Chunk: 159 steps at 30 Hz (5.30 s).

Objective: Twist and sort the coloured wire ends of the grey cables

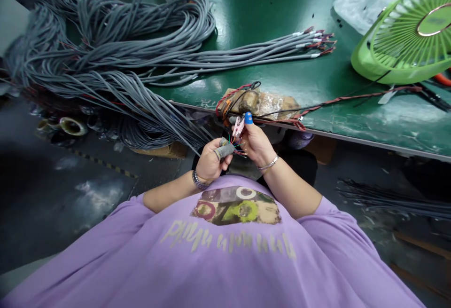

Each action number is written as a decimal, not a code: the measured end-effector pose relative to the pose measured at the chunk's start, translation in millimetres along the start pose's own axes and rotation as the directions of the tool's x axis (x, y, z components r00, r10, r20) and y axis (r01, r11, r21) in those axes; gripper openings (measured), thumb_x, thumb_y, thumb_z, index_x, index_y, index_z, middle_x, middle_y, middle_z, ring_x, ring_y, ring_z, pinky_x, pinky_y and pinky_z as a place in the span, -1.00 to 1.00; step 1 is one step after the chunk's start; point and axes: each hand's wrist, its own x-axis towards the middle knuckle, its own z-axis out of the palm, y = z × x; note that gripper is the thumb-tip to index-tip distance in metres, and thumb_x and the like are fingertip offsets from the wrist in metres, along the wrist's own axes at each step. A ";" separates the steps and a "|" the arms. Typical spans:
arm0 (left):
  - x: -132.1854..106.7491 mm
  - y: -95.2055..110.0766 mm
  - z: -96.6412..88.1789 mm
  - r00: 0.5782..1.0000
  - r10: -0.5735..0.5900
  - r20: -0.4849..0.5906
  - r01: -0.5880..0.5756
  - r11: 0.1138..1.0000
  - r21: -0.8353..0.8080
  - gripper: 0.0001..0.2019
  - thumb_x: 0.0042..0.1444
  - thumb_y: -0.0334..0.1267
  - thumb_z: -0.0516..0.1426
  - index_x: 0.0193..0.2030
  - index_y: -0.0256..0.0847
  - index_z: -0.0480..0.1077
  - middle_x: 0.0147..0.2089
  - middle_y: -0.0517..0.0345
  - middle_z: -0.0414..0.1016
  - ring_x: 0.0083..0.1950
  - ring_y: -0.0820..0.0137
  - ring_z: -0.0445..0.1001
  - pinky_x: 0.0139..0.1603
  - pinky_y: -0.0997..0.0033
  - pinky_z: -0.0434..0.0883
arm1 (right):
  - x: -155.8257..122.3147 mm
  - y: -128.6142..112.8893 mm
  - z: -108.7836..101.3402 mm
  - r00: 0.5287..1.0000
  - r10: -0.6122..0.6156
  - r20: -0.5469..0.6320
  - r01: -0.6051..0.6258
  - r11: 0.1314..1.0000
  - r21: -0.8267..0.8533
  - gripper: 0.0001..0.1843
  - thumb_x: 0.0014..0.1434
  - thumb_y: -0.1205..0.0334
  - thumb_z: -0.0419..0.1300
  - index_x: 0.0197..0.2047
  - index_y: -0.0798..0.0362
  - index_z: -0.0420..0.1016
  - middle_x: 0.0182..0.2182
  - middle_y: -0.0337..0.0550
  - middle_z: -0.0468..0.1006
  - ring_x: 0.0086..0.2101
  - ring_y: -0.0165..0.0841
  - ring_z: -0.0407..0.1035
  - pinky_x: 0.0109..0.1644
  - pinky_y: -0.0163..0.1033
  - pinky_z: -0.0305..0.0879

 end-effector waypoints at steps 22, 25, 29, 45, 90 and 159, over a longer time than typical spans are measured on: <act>-1.6 -1.8 -0.1 0.990 0.121 -0.069 -0.126 0.990 -0.070 -0.66 -0.04 -0.03 0.30 -0.46 -0.20 0.27 -0.65 0.36 0.35 -0.75 0.63 0.18 -0.77 0.62 0.07 | -7.3 -3.9 -9.3 0.992 0.049 0.113 -0.050 0.999 0.004 -0.57 0.15 -0.21 0.27 -0.30 0.02 0.53 -0.44 -0.21 0.60 -0.49 -0.43 0.37 -0.47 -0.33 0.25; 0.1 -2.9 0.0 0.992 0.105 -0.072 -0.110 0.991 -0.073 -0.67 -0.03 -0.05 0.29 -0.47 -0.20 0.27 -0.64 0.35 0.35 -0.74 0.63 0.18 -0.76 0.61 0.07 | -4.4 -1.3 -8.3 0.995 0.068 0.078 -0.071 0.997 0.041 -0.54 0.10 -0.24 0.32 -0.33 0.03 0.51 -0.46 -0.24 0.59 -0.51 -0.46 0.36 -0.49 -0.34 0.25; 1.7 -5.8 -0.8 0.993 0.080 -0.091 -0.086 0.994 -0.062 -0.67 -0.03 -0.05 0.28 -0.48 -0.20 0.27 -0.64 0.35 0.35 -0.74 0.63 0.18 -0.76 0.61 0.08 | -1.5 -0.3 -6.9 0.997 0.071 0.043 -0.075 0.993 0.087 -0.57 0.07 -0.18 0.37 -0.35 0.03 0.51 -0.49 -0.27 0.58 -0.50 -0.47 0.38 -0.46 -0.35 0.30; -6.3 -7.8 -7.7 0.987 0.131 -0.090 -0.136 0.989 -0.052 -0.64 -0.03 0.01 0.29 -0.45 -0.20 0.29 -0.63 0.34 0.38 -0.74 0.62 0.20 -0.77 0.63 0.11 | -6.6 -2.7 -13.3 0.984 0.091 0.151 -0.100 0.994 0.048 -0.44 0.13 -0.39 0.18 -0.31 -0.01 0.51 -0.42 -0.21 0.62 -0.49 -0.42 0.40 -0.49 -0.33 0.30; 0.3 -2.2 -6.5 0.921 0.382 -0.075 -0.348 0.893 0.285 -0.70 -0.02 -0.12 0.31 -0.52 -0.21 0.32 -0.61 0.31 0.31 -0.59 0.60 0.22 -0.56 0.58 0.20 | -2.6 3.0 -7.9 0.996 0.003 0.091 -0.011 0.996 0.084 -0.56 0.04 -0.22 0.38 -0.34 0.01 0.53 -0.45 -0.27 0.60 -0.48 -0.48 0.41 -0.49 -0.38 0.29; -2.8 -26.0 -26.2 0.998 0.058 0.012 -0.059 0.997 0.059 -0.55 0.00 0.14 0.30 -0.43 -0.29 0.43 -0.48 0.06 0.59 -0.50 0.40 0.56 -0.41 0.43 0.52 | -30.7 16.3 -18.0 0.980 -0.094 0.175 0.165 0.876 -0.453 -0.56 -0.21 -0.06 0.54 -0.41 0.06 0.54 -0.53 -0.28 0.47 -0.54 -0.49 0.18 -0.48 -0.30 0.11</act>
